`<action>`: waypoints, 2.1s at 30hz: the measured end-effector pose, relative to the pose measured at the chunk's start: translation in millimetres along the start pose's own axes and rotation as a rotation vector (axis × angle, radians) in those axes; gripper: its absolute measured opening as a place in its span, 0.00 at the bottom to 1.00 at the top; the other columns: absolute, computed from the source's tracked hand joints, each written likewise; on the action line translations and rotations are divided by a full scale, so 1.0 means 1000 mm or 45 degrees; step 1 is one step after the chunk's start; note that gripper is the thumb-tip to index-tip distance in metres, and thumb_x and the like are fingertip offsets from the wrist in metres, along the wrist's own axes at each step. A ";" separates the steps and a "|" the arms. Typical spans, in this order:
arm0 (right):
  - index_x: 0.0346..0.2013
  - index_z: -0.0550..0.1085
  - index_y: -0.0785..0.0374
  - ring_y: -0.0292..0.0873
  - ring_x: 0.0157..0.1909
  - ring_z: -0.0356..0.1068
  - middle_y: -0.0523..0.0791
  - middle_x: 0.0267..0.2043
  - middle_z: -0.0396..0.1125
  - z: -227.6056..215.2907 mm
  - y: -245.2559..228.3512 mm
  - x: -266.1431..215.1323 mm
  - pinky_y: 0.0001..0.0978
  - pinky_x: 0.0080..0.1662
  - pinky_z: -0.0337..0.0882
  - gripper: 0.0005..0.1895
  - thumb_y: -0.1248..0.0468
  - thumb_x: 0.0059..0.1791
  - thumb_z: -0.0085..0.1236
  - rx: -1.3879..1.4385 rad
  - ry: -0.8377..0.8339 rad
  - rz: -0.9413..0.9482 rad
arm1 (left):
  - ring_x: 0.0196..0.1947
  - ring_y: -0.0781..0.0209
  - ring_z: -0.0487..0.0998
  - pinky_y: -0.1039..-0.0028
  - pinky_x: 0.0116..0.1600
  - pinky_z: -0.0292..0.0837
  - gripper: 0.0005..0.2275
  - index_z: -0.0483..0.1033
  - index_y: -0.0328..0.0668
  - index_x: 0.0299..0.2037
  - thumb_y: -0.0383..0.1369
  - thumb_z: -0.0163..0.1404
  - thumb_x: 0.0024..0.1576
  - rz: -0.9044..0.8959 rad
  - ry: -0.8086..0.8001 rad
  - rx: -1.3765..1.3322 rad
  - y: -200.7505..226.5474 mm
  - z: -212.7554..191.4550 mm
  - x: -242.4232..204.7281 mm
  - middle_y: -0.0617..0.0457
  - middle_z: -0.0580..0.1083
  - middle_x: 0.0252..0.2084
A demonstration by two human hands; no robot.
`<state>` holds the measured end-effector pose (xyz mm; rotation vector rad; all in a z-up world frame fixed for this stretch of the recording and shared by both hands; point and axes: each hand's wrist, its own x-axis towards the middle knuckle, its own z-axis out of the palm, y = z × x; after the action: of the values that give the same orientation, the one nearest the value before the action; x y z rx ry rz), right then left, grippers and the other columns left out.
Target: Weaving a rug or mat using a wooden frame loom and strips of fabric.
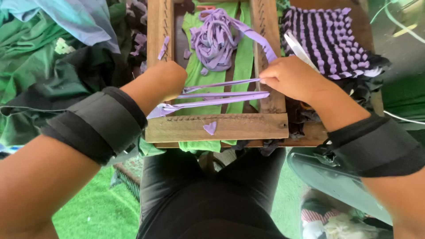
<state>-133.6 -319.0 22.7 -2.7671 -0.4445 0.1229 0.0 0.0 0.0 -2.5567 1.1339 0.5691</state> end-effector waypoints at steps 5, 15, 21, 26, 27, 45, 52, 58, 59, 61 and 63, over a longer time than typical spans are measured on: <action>0.39 0.82 0.59 0.51 0.38 0.74 0.48 0.36 0.75 -0.002 0.010 -0.001 0.43 0.41 0.72 0.08 0.62 0.49 0.60 0.095 -0.042 -0.045 | 0.41 0.40 0.82 0.56 0.43 0.79 0.06 0.84 0.37 0.35 0.24 0.56 0.49 0.035 0.022 -0.069 -0.004 0.006 0.004 0.38 0.80 0.37; 0.38 0.80 0.59 0.50 0.33 0.74 0.48 0.30 0.73 -0.002 0.015 0.001 0.42 0.37 0.71 0.07 0.64 0.46 0.61 0.280 -0.123 -0.072 | 0.37 0.40 0.83 0.56 0.40 0.79 0.04 0.83 0.39 0.30 0.27 0.55 0.49 -0.019 0.099 -0.385 0.000 0.019 -0.012 0.40 0.80 0.34; 0.38 0.81 0.61 0.50 0.33 0.73 0.47 0.28 0.73 -0.006 0.020 0.004 0.41 0.36 0.71 0.09 0.65 0.44 0.63 0.454 -0.145 -0.068 | 0.35 0.42 0.82 0.56 0.38 0.79 0.03 0.82 0.41 0.27 0.28 0.55 0.47 0.018 0.051 -0.523 0.006 0.022 -0.023 0.43 0.79 0.32; 0.39 0.81 0.62 0.50 0.32 0.71 0.47 0.28 0.72 -0.010 0.019 0.001 0.42 0.36 0.70 0.08 0.66 0.45 0.63 0.474 -0.167 -0.069 | 0.34 0.44 0.82 0.58 0.36 0.79 0.04 0.81 0.40 0.29 0.26 0.53 0.48 -0.010 0.013 -0.577 0.011 0.012 -0.028 0.44 0.79 0.33; 0.38 0.81 0.62 0.50 0.32 0.71 0.47 0.27 0.72 -0.010 0.020 0.006 0.42 0.36 0.70 0.08 0.66 0.45 0.64 0.458 -0.158 -0.091 | 0.34 0.44 0.83 0.59 0.35 0.79 0.04 0.81 0.40 0.29 0.26 0.53 0.48 -0.037 0.030 -0.561 0.008 0.011 -0.027 0.44 0.79 0.33; 0.40 0.82 0.63 0.48 0.36 0.75 0.48 0.34 0.77 -0.016 0.032 0.025 0.40 0.40 0.73 0.08 0.64 0.48 0.62 0.629 -0.339 -0.151 | 0.37 0.46 0.83 0.60 0.38 0.79 0.04 0.81 0.39 0.30 0.25 0.54 0.47 -0.156 0.028 -0.500 0.015 0.006 -0.027 0.45 0.79 0.35; 0.40 0.82 0.63 0.48 0.36 0.76 0.47 0.34 0.77 -0.007 0.036 0.023 0.40 0.41 0.74 0.08 0.63 0.48 0.62 0.609 -0.292 -0.193 | 0.37 0.46 0.83 0.60 0.38 0.79 0.04 0.82 0.39 0.30 0.26 0.53 0.48 -0.189 0.074 -0.462 0.015 0.015 -0.024 0.45 0.79 0.35; 0.40 0.81 0.63 0.49 0.35 0.75 0.48 0.33 0.76 -0.010 0.037 0.026 0.41 0.40 0.73 0.09 0.64 0.48 0.62 0.631 -0.319 -0.130 | 0.35 0.44 0.83 0.58 0.36 0.79 0.05 0.81 0.40 0.31 0.27 0.52 0.49 -0.201 0.056 -0.468 0.012 0.017 -0.019 0.44 0.79 0.34; 0.40 0.81 0.64 0.49 0.36 0.75 0.49 0.34 0.76 -0.006 0.038 0.024 0.41 0.40 0.73 0.08 0.64 0.48 0.62 0.650 -0.285 -0.156 | 0.35 0.44 0.83 0.58 0.36 0.79 0.05 0.81 0.39 0.32 0.27 0.52 0.50 -0.200 0.059 -0.444 0.011 0.020 -0.019 0.44 0.79 0.34; 0.40 0.81 0.64 0.50 0.36 0.75 0.49 0.34 0.76 -0.003 0.035 0.017 0.42 0.41 0.73 0.08 0.65 0.48 0.61 0.672 -0.259 -0.161 | 0.34 0.45 0.83 0.58 0.36 0.79 0.05 0.81 0.38 0.32 0.27 0.51 0.51 -0.181 0.051 -0.429 0.016 0.021 -0.025 0.43 0.79 0.34; 0.40 0.81 0.64 0.50 0.36 0.75 0.49 0.34 0.76 -0.009 0.031 0.018 0.41 0.40 0.73 0.08 0.64 0.48 0.62 0.674 -0.302 -0.074 | 0.35 0.44 0.84 0.59 0.36 0.80 0.05 0.81 0.39 0.34 0.27 0.51 0.53 -0.213 0.031 -0.436 0.018 0.012 -0.029 0.43 0.79 0.34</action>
<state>-106.5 -343.4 20.1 -2.2245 -0.4707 0.4837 -34.1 11.6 1.1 -2.9185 0.8805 0.7472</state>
